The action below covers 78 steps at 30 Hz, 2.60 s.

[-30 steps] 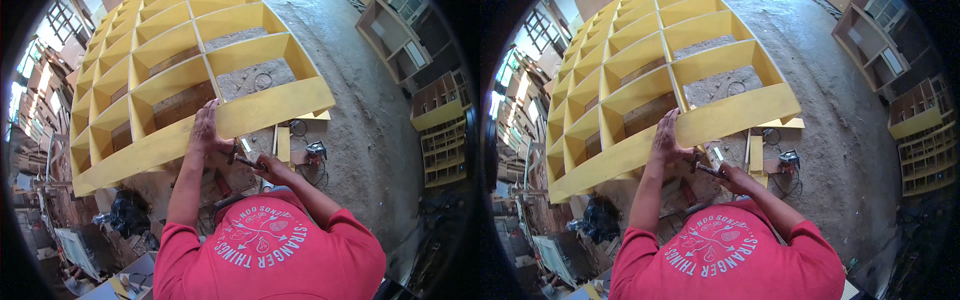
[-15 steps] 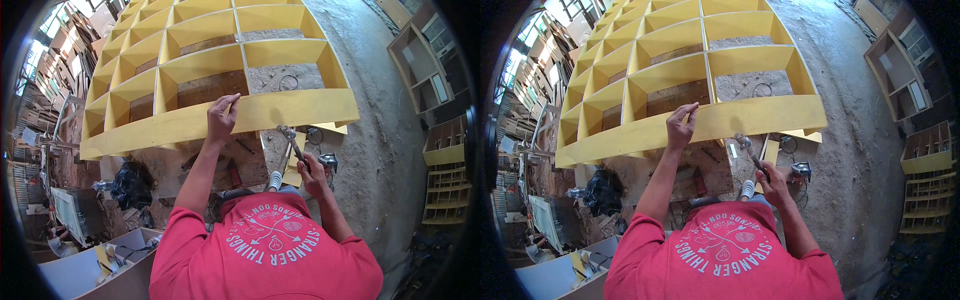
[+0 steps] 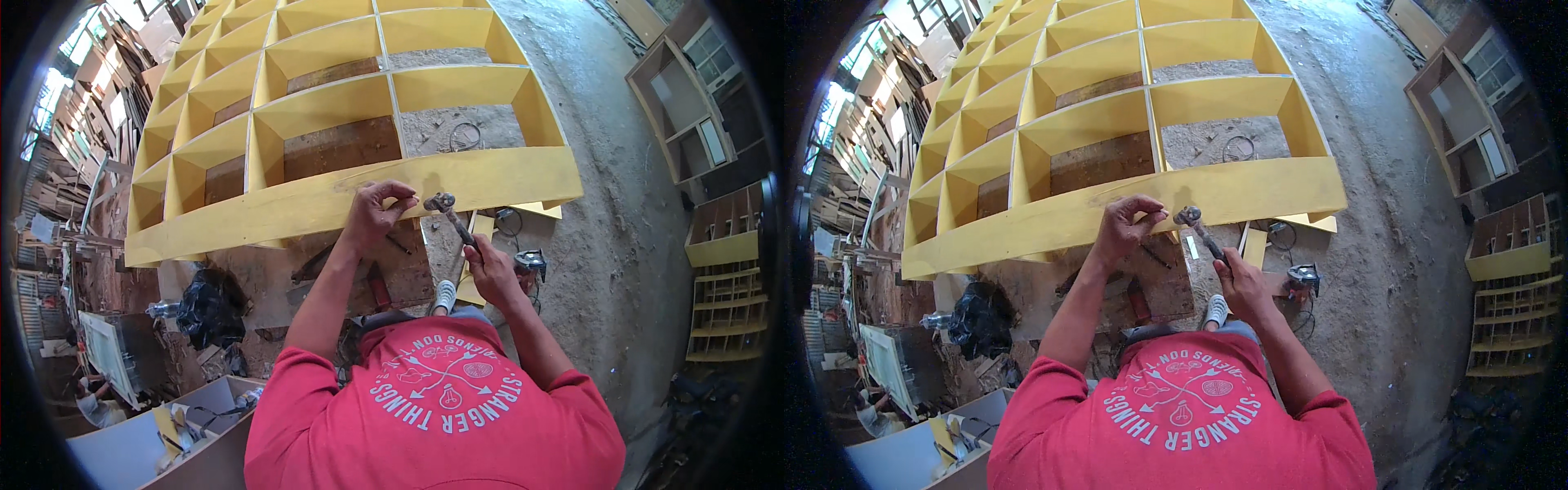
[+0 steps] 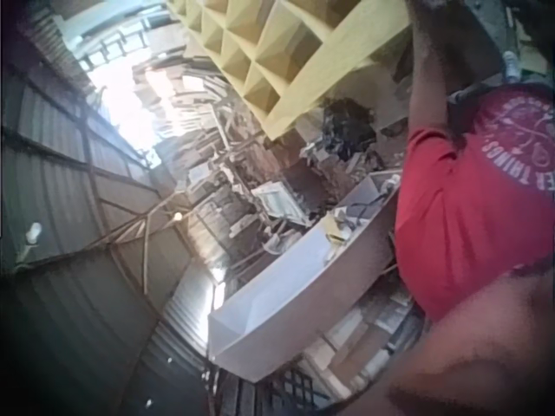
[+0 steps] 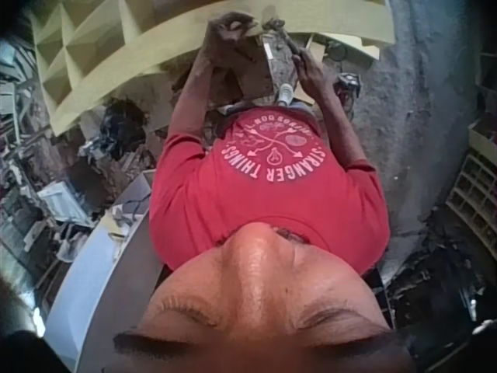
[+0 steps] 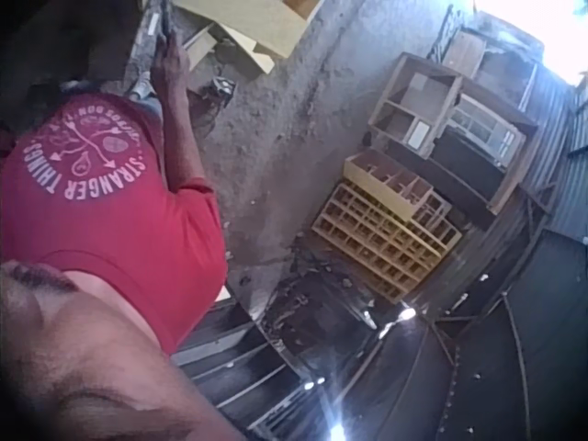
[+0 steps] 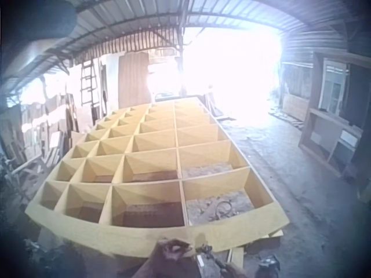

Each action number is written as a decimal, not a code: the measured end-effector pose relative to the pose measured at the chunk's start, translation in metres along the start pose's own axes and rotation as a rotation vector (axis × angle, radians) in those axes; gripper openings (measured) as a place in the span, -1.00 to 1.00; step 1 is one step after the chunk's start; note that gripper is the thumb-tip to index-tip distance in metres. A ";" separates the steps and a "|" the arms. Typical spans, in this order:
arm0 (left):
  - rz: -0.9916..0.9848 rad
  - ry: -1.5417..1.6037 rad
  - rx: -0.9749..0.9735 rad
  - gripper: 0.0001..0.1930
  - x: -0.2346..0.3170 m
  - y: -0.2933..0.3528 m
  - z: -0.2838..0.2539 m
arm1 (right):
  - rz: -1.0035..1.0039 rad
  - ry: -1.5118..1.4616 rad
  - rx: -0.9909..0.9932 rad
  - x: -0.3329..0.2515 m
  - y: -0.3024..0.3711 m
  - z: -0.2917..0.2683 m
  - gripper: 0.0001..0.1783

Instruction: The person positions a wooden board onto the side of a wooden shelving unit, hammers nails into it using a hammer, and then turns the shelving unit.

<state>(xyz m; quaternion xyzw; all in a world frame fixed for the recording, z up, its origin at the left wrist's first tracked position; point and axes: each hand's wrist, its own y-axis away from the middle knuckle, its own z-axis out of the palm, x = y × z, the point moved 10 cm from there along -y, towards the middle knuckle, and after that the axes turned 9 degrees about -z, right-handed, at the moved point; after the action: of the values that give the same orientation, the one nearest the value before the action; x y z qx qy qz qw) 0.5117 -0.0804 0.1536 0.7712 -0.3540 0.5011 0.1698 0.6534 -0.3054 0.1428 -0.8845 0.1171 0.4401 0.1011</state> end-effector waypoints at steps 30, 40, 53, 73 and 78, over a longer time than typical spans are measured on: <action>-0.019 0.100 -0.031 -0.88 0.012 -0.004 0.002 | 0.016 -0.058 0.099 0.014 0.007 0.011 -0.70; 0.031 -0.073 0.008 -0.89 0.022 -0.003 0.000 | 0.022 -0.107 0.094 -0.002 0.007 -0.001 -0.71; 0.067 -0.009 0.012 -0.88 0.021 -0.002 0.000 | -0.374 0.166 0.204 -0.113 -0.035 -0.094 -0.45; 0.029 0.135 -0.032 -0.90 0.012 -0.004 0.007 | -0.441 0.156 0.300 -0.113 -0.027 -0.089 -0.49; -0.015 0.035 -0.098 -0.84 0.004 -0.008 0.009 | -0.204 0.499 -0.115 -0.059 -0.030 -0.051 -0.46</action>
<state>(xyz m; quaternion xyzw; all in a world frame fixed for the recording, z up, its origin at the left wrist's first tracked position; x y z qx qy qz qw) 0.5247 -0.0818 0.1533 0.7557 -0.3693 0.4953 0.2175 0.6662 -0.2843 0.2225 -0.9771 0.0233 0.2019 0.0624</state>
